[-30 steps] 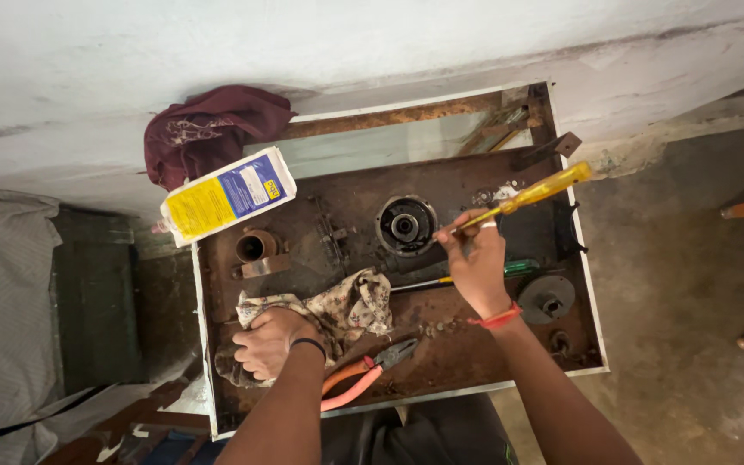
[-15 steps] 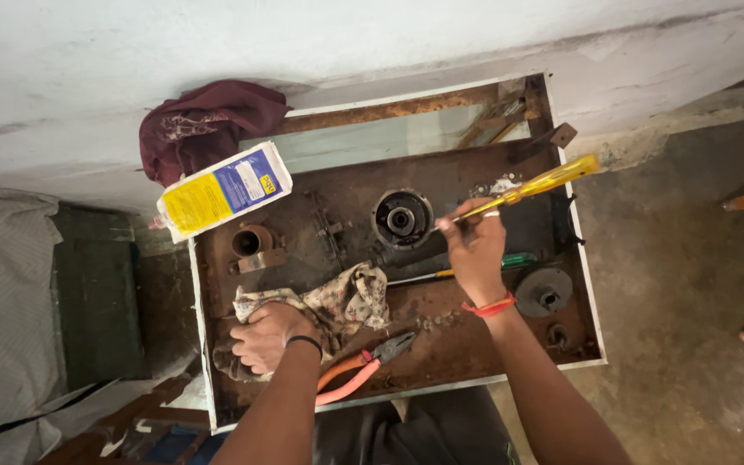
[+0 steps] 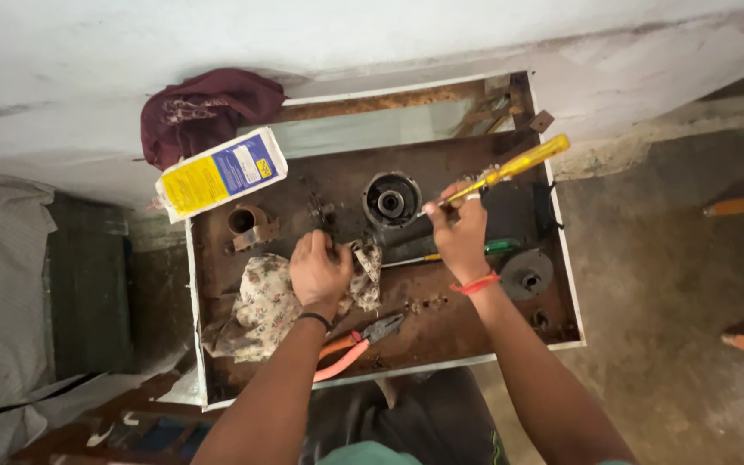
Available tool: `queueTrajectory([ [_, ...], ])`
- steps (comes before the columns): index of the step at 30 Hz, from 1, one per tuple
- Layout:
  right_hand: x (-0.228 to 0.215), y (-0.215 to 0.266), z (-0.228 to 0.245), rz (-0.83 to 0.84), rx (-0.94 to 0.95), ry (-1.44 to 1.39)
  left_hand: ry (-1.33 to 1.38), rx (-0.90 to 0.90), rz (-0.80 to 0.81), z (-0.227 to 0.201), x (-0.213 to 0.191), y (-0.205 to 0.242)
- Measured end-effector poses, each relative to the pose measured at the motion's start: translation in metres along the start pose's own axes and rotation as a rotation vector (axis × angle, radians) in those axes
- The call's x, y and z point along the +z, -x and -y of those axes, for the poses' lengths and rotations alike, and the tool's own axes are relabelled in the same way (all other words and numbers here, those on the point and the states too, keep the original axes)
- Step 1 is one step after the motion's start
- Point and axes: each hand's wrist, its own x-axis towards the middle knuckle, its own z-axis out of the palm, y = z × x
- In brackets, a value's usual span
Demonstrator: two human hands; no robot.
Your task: The person uses a yellow-handled screwdriver to scrape and clean the interior of a cylindrical mechanical part on a workbench. They repeatedly wipe the tool and the part with a cloth while working.
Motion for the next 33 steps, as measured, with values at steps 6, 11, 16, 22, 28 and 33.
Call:
queueTrajectory([
  [6,-0.008,-0.002,-0.002,0.008,0.054,0.113,-0.103,0.03,-0.012,-0.002,0.009,0.007],
  [11,0.0,-0.003,0.001,0.061,0.016,-0.07,-0.116,0.094,-0.063,0.0,0.011,0.006],
  [16,0.006,-0.007,0.003,0.07,-0.016,0.069,-0.099,0.088,-0.036,0.002,0.013,0.006],
  [22,0.006,-0.008,0.006,0.041,-0.02,0.067,-0.115,0.091,-0.045,0.001,0.011,0.007],
  [28,0.005,-0.004,-0.001,0.033,-0.011,0.002,-0.14,0.096,-0.055,0.001,0.012,0.007],
  [33,0.007,-0.006,-0.007,0.068,0.01,-0.043,-0.136,0.064,-0.038,0.001,0.011,0.004],
])
